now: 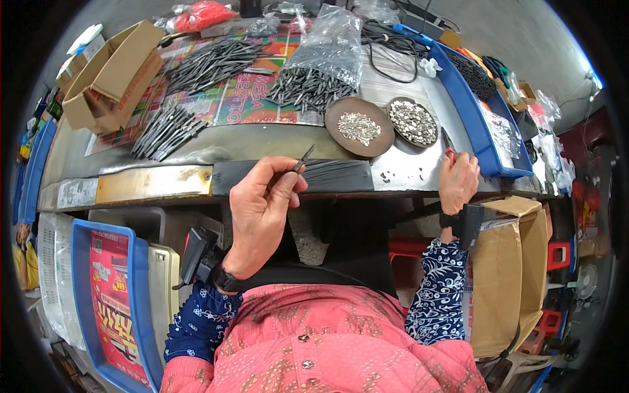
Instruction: The person repeatedly picks up thin metal rods and small metal pieces from a cluttered workbench. They insert the small pieces into the rods by hand and occasionally use pliers to adjust or secure them. The person places the assembled units back on the table and continues the cycle.
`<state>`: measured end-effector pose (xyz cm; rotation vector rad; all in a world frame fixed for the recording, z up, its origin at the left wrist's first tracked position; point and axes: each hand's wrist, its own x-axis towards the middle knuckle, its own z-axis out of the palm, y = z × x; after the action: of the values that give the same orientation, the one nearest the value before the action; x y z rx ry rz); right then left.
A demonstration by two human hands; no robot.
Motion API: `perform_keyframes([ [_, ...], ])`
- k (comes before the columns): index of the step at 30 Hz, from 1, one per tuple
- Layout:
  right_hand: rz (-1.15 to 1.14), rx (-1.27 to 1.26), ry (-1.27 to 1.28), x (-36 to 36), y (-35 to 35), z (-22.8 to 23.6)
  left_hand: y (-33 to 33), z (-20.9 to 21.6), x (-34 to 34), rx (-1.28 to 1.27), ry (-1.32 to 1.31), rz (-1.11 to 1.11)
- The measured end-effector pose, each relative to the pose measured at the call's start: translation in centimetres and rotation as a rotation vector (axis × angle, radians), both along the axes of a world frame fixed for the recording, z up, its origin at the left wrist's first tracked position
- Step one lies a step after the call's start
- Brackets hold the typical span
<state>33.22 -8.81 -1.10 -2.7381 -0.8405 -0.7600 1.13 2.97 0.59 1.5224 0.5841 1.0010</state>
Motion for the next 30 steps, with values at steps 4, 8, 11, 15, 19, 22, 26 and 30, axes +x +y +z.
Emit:
perform_keyframes([
  [4, -0.029, -0.016, 0.001, 0.5, 0.2, -0.5, -0.7, 0.4, 0.1, 0.027, 0.023, 0.020],
  [8, 0.014, 0.013, 0.009, 0.2, -0.1, -0.2, -1.3, 0.7, 0.2, 0.023, -0.016, 0.015],
  [11, 0.062, 0.063, -0.034, -0.6, -0.1, 0.3, -1.7, 0.9, 0.0, -0.022, -0.052, 0.036],
  [15, 0.329, 0.222, -0.139, -2.3, 0.3, 0.8, -1.9, 1.1, -0.4, -0.004, -0.037, 0.011],
  [19, 0.547, 0.308, -0.093, -4.4, 1.3, 1.2, -1.8, 1.2, -0.6, -0.063, -0.029, -0.008],
  [22, 0.639, 0.318, -0.084, -6.0, 1.9, 1.6, -1.8, 1.2, -0.7, -0.082, -0.067, -0.009],
  [26, 0.777, 0.367, 0.005, -8.4, 2.3, 2.3, -2.0, 1.2, -1.0, -0.133, -0.123, -0.034],
  [30, 0.901, 0.402, 0.036, -11.0, 2.2, 3.0, -2.4, 1.1, -1.3, -0.235, -0.174, -0.059],
])
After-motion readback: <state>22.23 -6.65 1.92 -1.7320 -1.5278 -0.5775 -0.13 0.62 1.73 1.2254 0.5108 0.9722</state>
